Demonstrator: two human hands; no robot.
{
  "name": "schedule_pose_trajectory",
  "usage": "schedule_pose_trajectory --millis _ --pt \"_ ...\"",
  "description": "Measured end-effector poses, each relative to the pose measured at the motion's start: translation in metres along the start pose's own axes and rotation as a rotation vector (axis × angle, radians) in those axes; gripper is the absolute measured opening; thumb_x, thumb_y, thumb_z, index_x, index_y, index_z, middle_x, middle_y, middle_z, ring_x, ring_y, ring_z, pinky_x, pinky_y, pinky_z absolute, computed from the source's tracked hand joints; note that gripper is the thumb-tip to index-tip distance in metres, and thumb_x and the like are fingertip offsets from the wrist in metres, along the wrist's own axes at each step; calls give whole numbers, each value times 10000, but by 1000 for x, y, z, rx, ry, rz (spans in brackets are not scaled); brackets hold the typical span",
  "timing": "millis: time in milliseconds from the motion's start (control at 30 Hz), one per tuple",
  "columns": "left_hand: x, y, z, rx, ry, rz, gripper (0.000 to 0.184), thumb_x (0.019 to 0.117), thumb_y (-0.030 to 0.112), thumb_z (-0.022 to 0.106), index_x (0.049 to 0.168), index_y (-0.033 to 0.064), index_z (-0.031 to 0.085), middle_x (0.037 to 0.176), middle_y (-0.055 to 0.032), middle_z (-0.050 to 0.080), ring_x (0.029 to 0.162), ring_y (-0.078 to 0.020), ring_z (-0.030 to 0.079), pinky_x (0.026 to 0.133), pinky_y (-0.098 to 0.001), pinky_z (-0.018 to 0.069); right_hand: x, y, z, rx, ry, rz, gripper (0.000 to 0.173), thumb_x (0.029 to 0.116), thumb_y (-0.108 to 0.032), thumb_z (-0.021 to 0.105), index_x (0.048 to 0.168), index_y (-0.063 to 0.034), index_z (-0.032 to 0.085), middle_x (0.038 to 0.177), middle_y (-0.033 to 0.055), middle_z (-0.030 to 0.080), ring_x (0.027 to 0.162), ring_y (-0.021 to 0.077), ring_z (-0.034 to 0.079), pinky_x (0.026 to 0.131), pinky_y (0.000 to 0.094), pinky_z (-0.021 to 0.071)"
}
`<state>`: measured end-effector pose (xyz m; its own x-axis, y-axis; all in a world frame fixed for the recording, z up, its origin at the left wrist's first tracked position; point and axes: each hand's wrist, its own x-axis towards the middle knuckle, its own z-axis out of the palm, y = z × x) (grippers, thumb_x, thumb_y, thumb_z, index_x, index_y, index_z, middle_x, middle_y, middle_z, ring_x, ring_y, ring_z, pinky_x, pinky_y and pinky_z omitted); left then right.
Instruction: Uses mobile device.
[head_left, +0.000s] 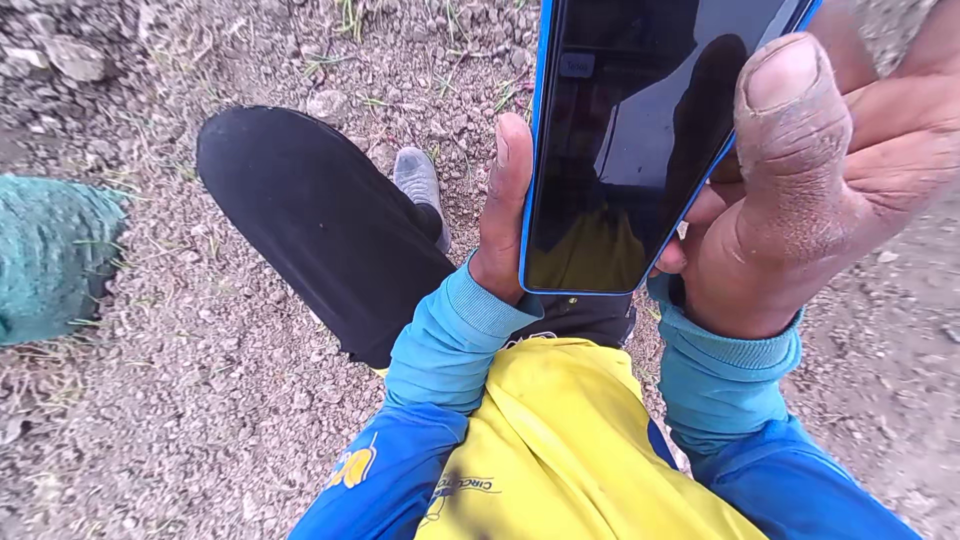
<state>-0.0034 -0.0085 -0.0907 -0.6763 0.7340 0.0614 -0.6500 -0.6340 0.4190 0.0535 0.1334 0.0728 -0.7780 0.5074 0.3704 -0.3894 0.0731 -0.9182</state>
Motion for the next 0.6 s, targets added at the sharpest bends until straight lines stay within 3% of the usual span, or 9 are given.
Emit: schedule_pose_trajectory --millis 67,167,200,233,267,367,433,533,600 --pt "5 -19 -31 -152 -217 106 621 1095 454 289 1499 -1 416 1402 -226 565 1363 -308 525 1129 -472 431 -4 -3 -3 18 -52 36 210 1009 0 514 1171 -23 383 983 42 689 722 85 690 558 225 610" --pt "17 -14 -21 -201 -400 147 620 1082 470 358 1516 30 409 1452 -190 538 1399 -275 490 1156 -454 405 -5 -2 -7 40 -107 50 256 987 8 513 1198 17 369 1042 88 679 790 133 711 612 264 629" --pt "18 -2 7 -170 -362 160 584 1076 469 403 1474 45 460 1406 -152 579 1363 -237 525 1140 -423 426 -5 -1 -8 36 -123 44 296 967 8 531 1210 37 364 1065 107 675 799 145 712 607 268 626" --pt "14 16 62 -145 -42 144 496 999 489 541 1255 77 640 1167 -95 710 1160 -186 660 1021 -379 527 -5 0 -10 17 -155 37 356 943 -7 559 1228 51 355 1110 118 669 824 148 719 611 265 627" --pt "15 27 88 -68 24 165 473 976 506 581 1195 93 651 1105 -60 716 1110 -155 669 990 -360 544 -5 2 -12 1 -187 24 434 916 -22 595 1253 72 337 1160 133 657 855 148 722 626 257 628" --pt "19 33 94 41 -49 207 492 972 530 591 1218 106 634 1122 -32 714 1124 -128 665 983 -349 554 -5 10 -13 15 -249 -14 719 831 -19 686 1351 149 219 1325 209 580 1063 222 715 823 343 660" --pt "19 31 91 34 -59 209 494 973 529 588 1212 101 640 1115 -32 715 1113 -124 667 973 -341 556 -6 11 -11 -5 -260 -20 762 803 39 680 1372 186 195 1368 223 541 1132 234 699 874 361 666" --pt "18 32 92 32 -55 208 496 972 521 594 1212 88 632 1112 -42 712 1113 -128 667 974 -340 555 -6 10 -9 -20 -225 -20 678 846 50 664 1355 169 233 1341 217 567 1073 218 717 818 341 670" --pt "18 33 96 61 -43 216 490 975 516 593 1222 94 625 1125 -34 711 1138 -121 657 998 -337 544 -4 7 -8 -46 -168 -22 523 916 18 643 1297 101 294 1246 162 637 928 152 727 664 268 642"
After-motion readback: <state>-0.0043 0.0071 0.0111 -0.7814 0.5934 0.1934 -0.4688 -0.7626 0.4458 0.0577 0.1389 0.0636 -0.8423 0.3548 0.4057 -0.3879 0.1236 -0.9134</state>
